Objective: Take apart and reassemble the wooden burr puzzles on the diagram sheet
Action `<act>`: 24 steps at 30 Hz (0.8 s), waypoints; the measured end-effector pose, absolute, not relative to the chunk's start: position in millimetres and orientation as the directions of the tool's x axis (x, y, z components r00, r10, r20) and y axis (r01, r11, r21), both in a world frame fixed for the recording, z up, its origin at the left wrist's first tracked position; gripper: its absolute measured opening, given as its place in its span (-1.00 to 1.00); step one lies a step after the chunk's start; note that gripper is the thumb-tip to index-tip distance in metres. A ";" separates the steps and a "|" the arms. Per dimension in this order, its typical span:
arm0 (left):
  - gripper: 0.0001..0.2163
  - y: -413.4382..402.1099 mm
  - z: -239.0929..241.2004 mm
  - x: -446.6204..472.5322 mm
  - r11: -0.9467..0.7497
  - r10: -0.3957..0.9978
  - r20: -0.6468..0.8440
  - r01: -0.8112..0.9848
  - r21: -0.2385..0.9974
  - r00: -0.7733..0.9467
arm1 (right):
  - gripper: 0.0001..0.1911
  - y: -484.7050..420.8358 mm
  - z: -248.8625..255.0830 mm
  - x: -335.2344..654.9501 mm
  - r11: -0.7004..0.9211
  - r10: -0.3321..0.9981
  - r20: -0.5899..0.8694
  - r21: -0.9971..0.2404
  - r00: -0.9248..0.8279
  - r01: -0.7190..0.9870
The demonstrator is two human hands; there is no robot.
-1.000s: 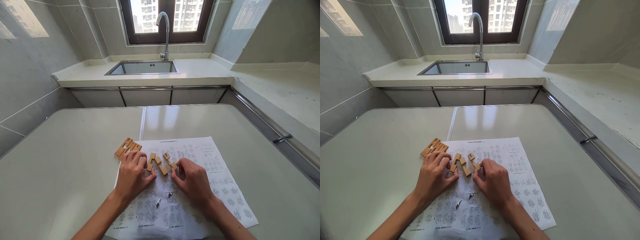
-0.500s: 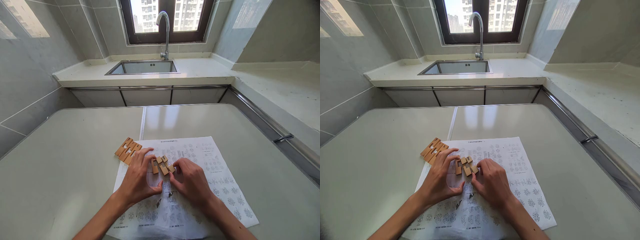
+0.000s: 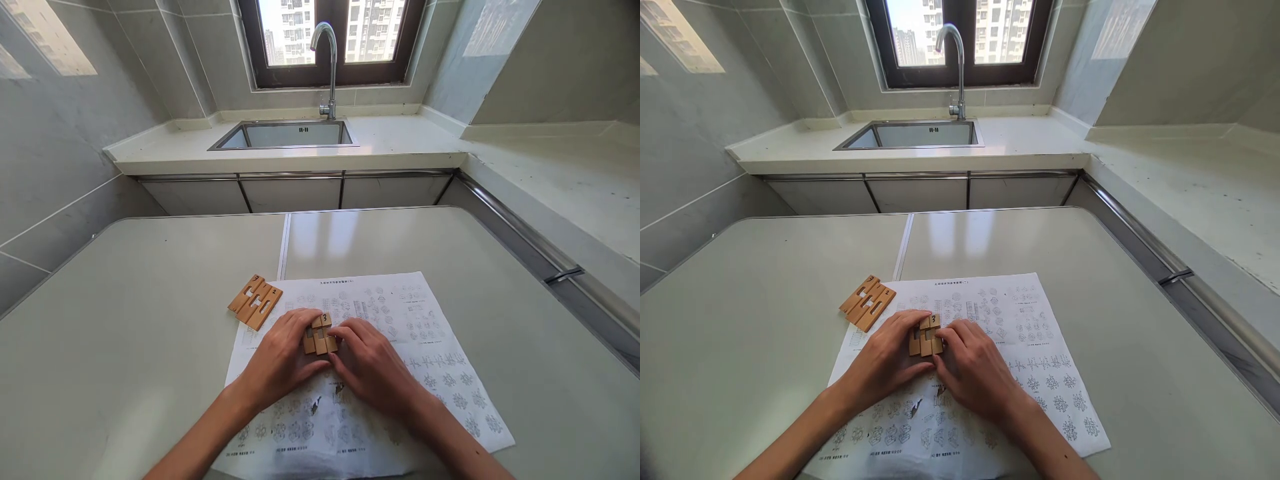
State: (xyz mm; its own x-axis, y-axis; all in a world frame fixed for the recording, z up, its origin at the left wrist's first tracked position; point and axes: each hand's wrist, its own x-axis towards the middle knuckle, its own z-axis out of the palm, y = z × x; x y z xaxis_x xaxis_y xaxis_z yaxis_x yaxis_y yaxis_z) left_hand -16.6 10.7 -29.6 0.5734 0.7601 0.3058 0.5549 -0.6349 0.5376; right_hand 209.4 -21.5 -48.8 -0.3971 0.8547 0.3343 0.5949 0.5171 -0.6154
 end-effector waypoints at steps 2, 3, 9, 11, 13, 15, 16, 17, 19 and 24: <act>-0.35 11.2 -30.5 -16.5 -0.646 0.751 0.310 0.552 0.527 0.583 | -0.75 -21.6 -48.4 209.3 0.532 0.845 0.347 -0.623 -0.407 0.574; -0.35 11.4 -31.3 -16.6 -0.651 0.748 0.312 0.553 0.521 0.586 | -0.75 -21.7 -48.3 209.2 0.540 0.840 0.355 -0.626 -0.411 0.563; -0.34 12.1 -36.1 -18.2 -0.643 0.754 0.310 0.556 0.527 0.579 | -0.77 -22.2 -49.9 209.0 0.552 0.830 0.366 -0.644 -0.421 0.530; -0.36 12.5 -35.9 -18.4 -0.642 0.757 0.323 0.554 0.529 0.568 | -0.78 -22.0 -51.1 209.4 0.544 0.837 0.367 -0.647 -0.407 0.535; -0.37 13.6 -35.1 -19.3 -0.646 0.755 0.334 0.556 0.523 0.564 | -0.78 -21.5 -52.2 209.9 0.534 0.844 0.371 -0.653 -0.387 0.538; -0.38 15.7 -34.2 -21.7 -0.647 0.756 0.337 0.567 0.509 0.561 | -0.80 -20.8 -52.9 210.3 0.526 0.850 0.379 -0.657 -0.367 0.539; -0.39 17.2 -33.9 -23.4 -0.647 0.758 0.339 0.576 0.500 0.557 | -0.80 -20.5 -53.1 210.5 0.524 0.851 0.384 -0.658 -0.358 0.541; -0.41 18.8 -33.5 -25.2 -0.645 0.761 0.341 0.585 0.491 0.552 | -0.81 -20.3 -53.2 210.7 0.522 0.853 0.388 -0.658 -0.350 0.543; -0.44 21.9 -32.8 -28.5 -0.645 0.763 0.345 0.602 0.472 0.547 | -0.82 -19.9 -53.2 210.8 0.521 0.854 0.390 -0.657 -0.345 0.545; -0.49 21.9 -27.2 -33.8 -0.660 0.751 0.371 0.626 0.415 0.546 | -0.85 -19.2 -51.6 210.3 0.522 0.853 0.396 -0.656 -0.340 0.545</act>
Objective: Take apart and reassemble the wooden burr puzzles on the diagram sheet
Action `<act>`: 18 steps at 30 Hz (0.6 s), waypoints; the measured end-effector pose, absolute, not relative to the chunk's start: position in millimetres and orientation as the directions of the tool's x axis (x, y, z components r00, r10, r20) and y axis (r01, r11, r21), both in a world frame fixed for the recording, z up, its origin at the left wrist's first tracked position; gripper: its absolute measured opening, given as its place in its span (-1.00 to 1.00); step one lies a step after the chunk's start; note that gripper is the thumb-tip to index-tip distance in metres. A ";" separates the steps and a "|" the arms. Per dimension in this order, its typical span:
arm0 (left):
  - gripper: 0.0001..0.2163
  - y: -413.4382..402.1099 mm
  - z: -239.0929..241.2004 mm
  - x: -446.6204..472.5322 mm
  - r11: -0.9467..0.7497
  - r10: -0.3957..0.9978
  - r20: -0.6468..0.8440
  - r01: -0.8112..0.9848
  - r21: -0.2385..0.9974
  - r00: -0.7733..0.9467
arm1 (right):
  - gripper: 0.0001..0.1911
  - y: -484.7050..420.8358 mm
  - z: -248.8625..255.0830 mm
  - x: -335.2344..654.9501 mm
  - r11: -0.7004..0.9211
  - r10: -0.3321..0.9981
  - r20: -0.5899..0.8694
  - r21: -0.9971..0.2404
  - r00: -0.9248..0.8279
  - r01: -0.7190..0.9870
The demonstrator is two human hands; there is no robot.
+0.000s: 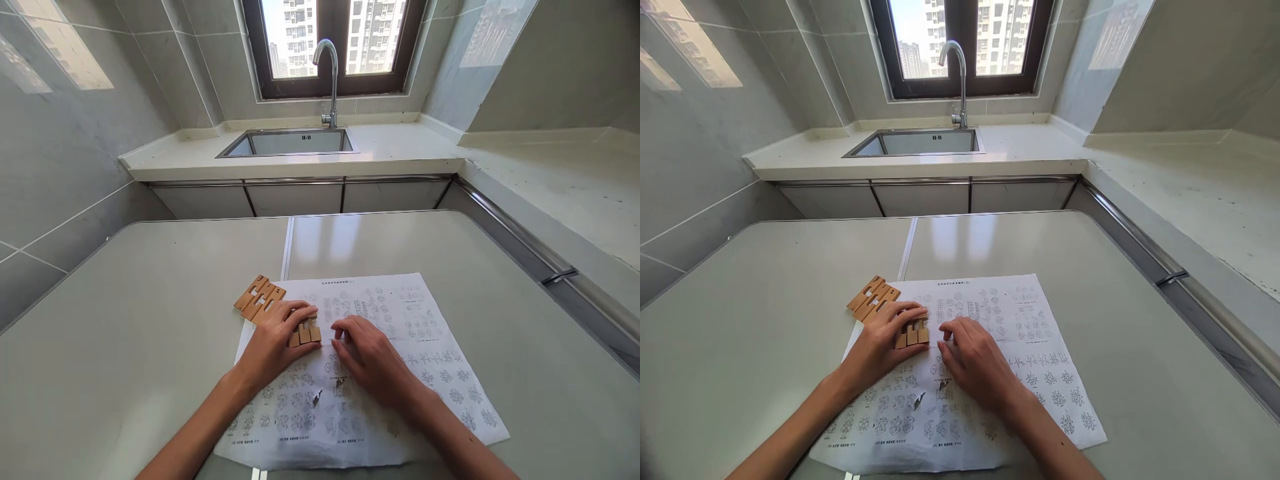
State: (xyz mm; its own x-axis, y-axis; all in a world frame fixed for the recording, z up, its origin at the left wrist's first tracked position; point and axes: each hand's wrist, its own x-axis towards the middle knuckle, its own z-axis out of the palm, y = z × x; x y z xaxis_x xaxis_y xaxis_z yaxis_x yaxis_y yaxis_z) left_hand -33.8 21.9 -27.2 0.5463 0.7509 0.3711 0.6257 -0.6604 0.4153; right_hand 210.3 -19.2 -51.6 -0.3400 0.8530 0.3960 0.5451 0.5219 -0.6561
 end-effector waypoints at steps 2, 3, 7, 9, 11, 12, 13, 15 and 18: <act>-0.50 16.1 -22.6 -38.4 -0.651 0.758 0.384 0.652 0.388 0.528 | -0.87 -19.1 -50.7 209.9 0.520 0.854 0.396 -0.658 -0.337 0.544; -0.50 11.8 -20.1 -42.0 -0.638 0.767 0.390 0.672 0.376 0.510 | -0.87 -19.1 -50.3 209.8 0.518 0.855 0.395 -0.660 -0.336 0.543; -0.52 -11.8 -12.7 -64.4 -0.552 0.812 0.419 0.766 0.329 0.406 | -0.86 -19.7 -49.5 209.3 0.509 0.861 0.387 -0.672 -0.331 0.538; -0.50 -24.1 -12.5 -77.0 -0.484 0.841 0.423 0.819 0.309 0.337 | -0.85 -20.1 -49.3 209.2 0.507 0.862 0.381 -0.679 -0.334 0.531; -0.50 -34.2 -14.3 -87.3 -0.400 0.866 0.433 0.867 0.298 0.251 | -0.85 -20.5 -49.2 209.1 0.503 0.863 0.377 -0.688 -0.335 0.523; -0.49 -38.0 -15.7 -91.1 -0.364 0.876 0.432 0.884 0.294 0.217 | -0.84 -20.7 -49.3 209.1 0.501 0.865 0.376 -0.692 -0.333 0.519; -0.49 -40.7 -17.2 -93.9 -0.331 0.884 0.429 0.897 0.293 0.186 | -0.84 -20.7 -49.5 209.1 0.499 0.866 0.375 -0.695 -0.332 0.517; -0.48 -43.5 -20.1 -96.5 -0.278 0.896 0.423 0.914 0.294 0.136 | -0.83 -20.6 -50.5 209.1 0.500 0.865 0.378 -0.697 -0.329 0.514; -0.46 -42.8 -23.0 -94.4 -0.216 0.909 0.410 0.930 0.298 0.080 | -0.82 -19.8 -53.2 209.1 0.509 0.860 0.388 -0.691 -0.330 0.513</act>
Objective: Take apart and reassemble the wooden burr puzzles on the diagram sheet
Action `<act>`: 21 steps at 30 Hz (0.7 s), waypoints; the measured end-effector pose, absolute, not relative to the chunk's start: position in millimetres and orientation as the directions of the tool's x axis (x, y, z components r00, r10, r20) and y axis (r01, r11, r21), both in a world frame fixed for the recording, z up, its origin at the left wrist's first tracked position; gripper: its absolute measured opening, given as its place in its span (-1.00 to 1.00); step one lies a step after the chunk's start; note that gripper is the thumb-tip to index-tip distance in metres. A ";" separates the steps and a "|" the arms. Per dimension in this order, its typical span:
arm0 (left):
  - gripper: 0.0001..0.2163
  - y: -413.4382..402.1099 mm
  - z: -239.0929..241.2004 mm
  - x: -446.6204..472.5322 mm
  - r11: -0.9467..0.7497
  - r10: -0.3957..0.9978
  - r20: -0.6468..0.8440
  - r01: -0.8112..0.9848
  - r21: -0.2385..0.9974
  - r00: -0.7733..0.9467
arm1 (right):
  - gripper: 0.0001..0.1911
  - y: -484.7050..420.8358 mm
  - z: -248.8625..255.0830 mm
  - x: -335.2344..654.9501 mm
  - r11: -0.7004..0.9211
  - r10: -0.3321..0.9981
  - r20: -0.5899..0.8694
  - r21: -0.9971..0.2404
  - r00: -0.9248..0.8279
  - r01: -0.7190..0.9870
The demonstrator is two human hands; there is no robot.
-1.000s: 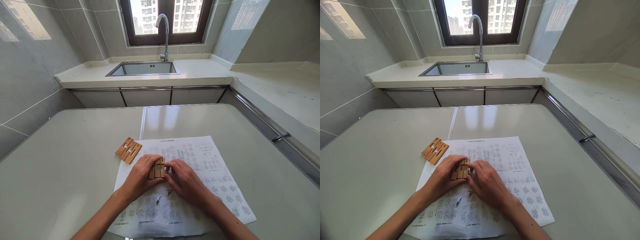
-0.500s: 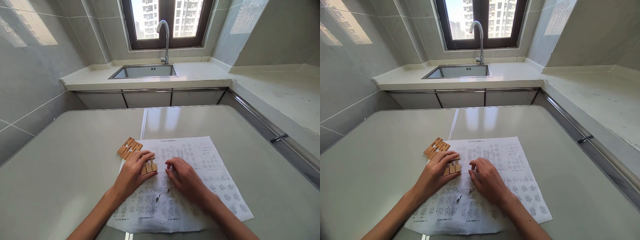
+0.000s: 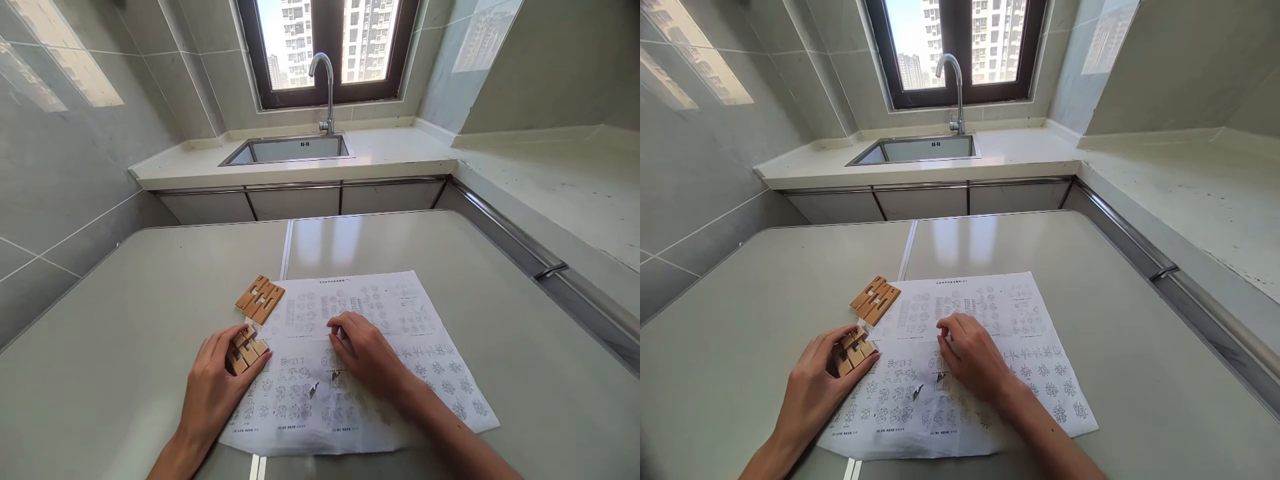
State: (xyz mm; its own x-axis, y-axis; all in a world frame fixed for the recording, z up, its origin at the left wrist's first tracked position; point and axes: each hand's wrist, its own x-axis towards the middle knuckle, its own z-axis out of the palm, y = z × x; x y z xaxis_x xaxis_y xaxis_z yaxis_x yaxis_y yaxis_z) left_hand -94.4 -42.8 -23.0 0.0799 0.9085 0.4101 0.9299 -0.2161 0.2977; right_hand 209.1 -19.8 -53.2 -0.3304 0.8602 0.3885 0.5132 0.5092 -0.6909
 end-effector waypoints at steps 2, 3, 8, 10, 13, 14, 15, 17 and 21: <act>-0.46 -41.4 -23.6 -90.3 -0.182 0.918 0.393 0.938 0.295 0.055 | -0.81 -19.2 -54.9 209.1 0.517 0.856 0.397 -0.683 -0.331 0.516; -0.46 -40.8 -23.5 -87.9 -0.169 0.921 0.386 0.941 0.292 0.046 | -0.81 -19.0 -55.5 209.2 0.520 0.854 0.401 -0.679 -0.331 0.518; -0.38 -38.9 -19.1 -80.3 -0.154 0.920 0.392 0.935 0.318 0.018 | -0.82 -18.6 -53.7 209.2 0.527 0.850 0.416 -0.662 -0.324 0.533; -0.35 -33.2 -15.3 -83.3 -0.123 0.924 0.380 0.910 0.395 -0.040 | -0.82 -18.6 -52.0 209.3 0.529 0.848 0.417 -0.658 -0.326 0.536; -0.40 -10.2 -10.7 -97.0 -0.035 0.921 0.344 0.839 0.543 -0.184 | -0.83 -18.4 -50.6 209.3 0.529 0.849 0.415 -0.657 -0.328 0.538; -0.42 1.5 -10.1 -103.5 -0.017 0.911 0.344 0.813 0.582 -0.227 | -0.83 -18.3 -50.4 209.3 0.529 0.849 0.414 -0.657 -0.329 0.537; -0.45 14.6 -10.0 -110.4 0.013 0.900 0.334 0.782 0.623 -0.281 | -0.83 -18.3 -50.4 209.3 0.529 0.849 0.414 -0.658 -0.329 0.536; -0.46 42.8 -11.3 -124.0 0.037 0.893 0.293 0.707 0.707 -0.341 | -0.85 -18.2 -50.2 209.3 0.527 0.850 0.411 -0.661 -0.329 0.535; -0.49 87.0 -14.0 -139.7 0.048 0.921 0.223 0.662 0.748 -0.318 | -0.87 -18.9 -48.8 209.9 0.515 0.857 0.390 -0.677 -0.336 0.527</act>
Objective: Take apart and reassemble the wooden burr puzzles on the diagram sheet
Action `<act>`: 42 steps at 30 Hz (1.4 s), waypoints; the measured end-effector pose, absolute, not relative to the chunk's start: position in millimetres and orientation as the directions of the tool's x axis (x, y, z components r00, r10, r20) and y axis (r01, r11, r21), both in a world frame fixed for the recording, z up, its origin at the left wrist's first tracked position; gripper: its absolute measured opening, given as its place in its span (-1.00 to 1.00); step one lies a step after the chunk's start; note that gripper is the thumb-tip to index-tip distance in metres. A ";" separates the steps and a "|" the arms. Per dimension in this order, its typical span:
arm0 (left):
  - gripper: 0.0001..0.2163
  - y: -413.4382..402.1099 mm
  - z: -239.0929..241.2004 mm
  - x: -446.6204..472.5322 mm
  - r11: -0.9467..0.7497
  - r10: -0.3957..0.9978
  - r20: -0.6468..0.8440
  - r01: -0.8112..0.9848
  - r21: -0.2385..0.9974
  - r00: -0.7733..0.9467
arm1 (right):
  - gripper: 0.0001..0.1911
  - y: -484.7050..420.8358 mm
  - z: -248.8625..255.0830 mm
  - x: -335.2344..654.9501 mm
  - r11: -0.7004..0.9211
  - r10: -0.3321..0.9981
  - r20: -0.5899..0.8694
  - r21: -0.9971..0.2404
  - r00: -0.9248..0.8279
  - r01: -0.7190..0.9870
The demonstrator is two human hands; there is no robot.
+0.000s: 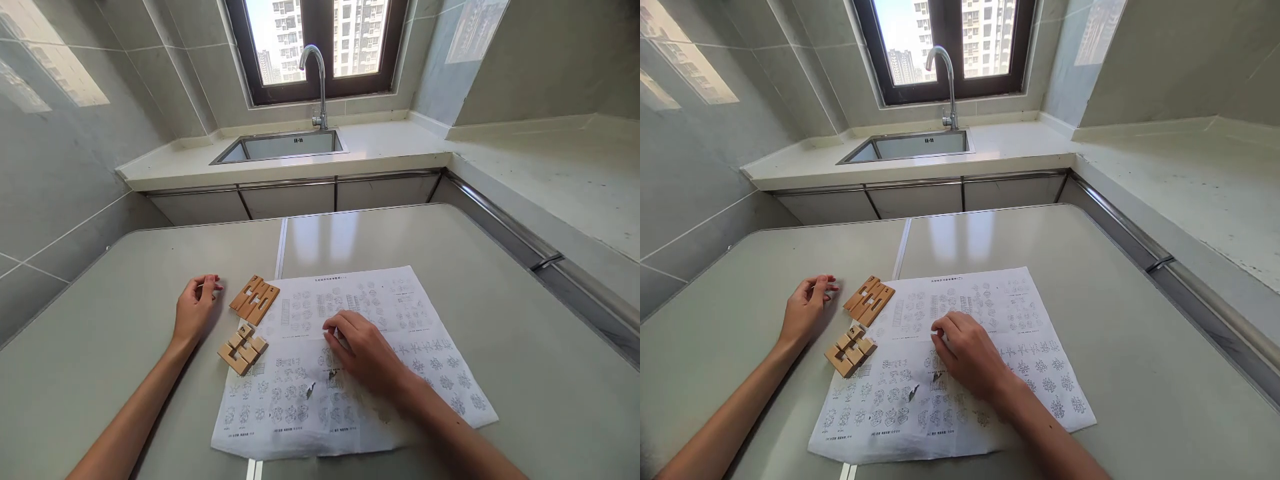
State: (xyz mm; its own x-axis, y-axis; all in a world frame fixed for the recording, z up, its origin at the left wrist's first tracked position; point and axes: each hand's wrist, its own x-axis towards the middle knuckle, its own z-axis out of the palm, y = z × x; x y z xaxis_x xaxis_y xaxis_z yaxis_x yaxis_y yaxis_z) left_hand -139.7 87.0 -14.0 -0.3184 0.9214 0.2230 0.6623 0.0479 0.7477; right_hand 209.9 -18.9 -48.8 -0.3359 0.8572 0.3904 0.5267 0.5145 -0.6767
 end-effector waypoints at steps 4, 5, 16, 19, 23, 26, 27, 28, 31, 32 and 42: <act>-0.57 99.0 -13.6 -138.5 0.045 0.944 0.186 0.667 0.743 -0.271 | -0.89 -19.4 -48.7 211.0 0.527 0.849 0.401 -0.671 -0.343 0.521; -0.59 98.4 -13.4 -137.1 0.048 0.949 0.176 0.671 0.740 -0.262 | -0.89 -19.4 -48.9 211.2 0.531 0.847 0.406 -0.670 -0.343 0.519; -0.61 91.2 -11.6 -130.9 0.078 0.969 0.119 0.725 0.685 -0.216 | -0.86 -18.9 -47.3 211.0 0.522 0.853 0.396 -0.677 -0.340 0.519; -0.58 91.1 -11.7 -130.1 0.085 0.971 0.110 0.734 0.673 -0.213 | -0.84 -18.7 -47.4 211.6 0.522 0.852 0.394 -0.674 -0.344 0.522; -0.57 91.1 -12.2 -129.7 0.094 0.971 0.101 0.740 0.666 -0.215 | -0.83 -18.9 -46.8 211.9 0.515 0.857 0.382 -0.675 -0.347 0.529; -0.58 90.9 -11.9 -129.4 0.098 0.971 0.100 0.743 0.662 -0.217 | -0.83 -19.2 -46.0 211.7 0.513 0.858 0.379 -0.674 -0.346 0.532; -0.59 90.7 -11.6 -129.3 0.098 0.971 0.101 0.745 0.660 -0.217 | -0.83 -19.3 -45.6 211.6 0.513 0.858 0.379 -0.674 -0.347 0.532; -0.59 90.5 -11.2 -129.1 0.097 0.971 0.102 0.747 0.658 -0.216 | -0.83 -19.5 -45.4 211.6 0.513 0.858 0.378 -0.676 -0.349 0.529; -0.60 89.7 -10.0 -128.6 0.091 0.971 0.109 0.754 0.650 -0.212 | -0.82 -19.9 -45.0 211.8 0.513 0.857 0.378 -0.684 -0.350 0.518; -0.60 89.5 -9.8 -128.6 0.090 0.971 0.111 0.755 0.649 -0.212 | -0.82 -20.0 -45.2 211.9 0.513 0.857 0.379 -0.685 -0.349 0.517; -0.60 91.8 -13.5 -131.5 0.087 0.969 0.119 0.754 0.651 -0.214 | -0.83 -19.5 -48.0 211.9 0.517 0.855 0.383 -0.680 -0.348 0.520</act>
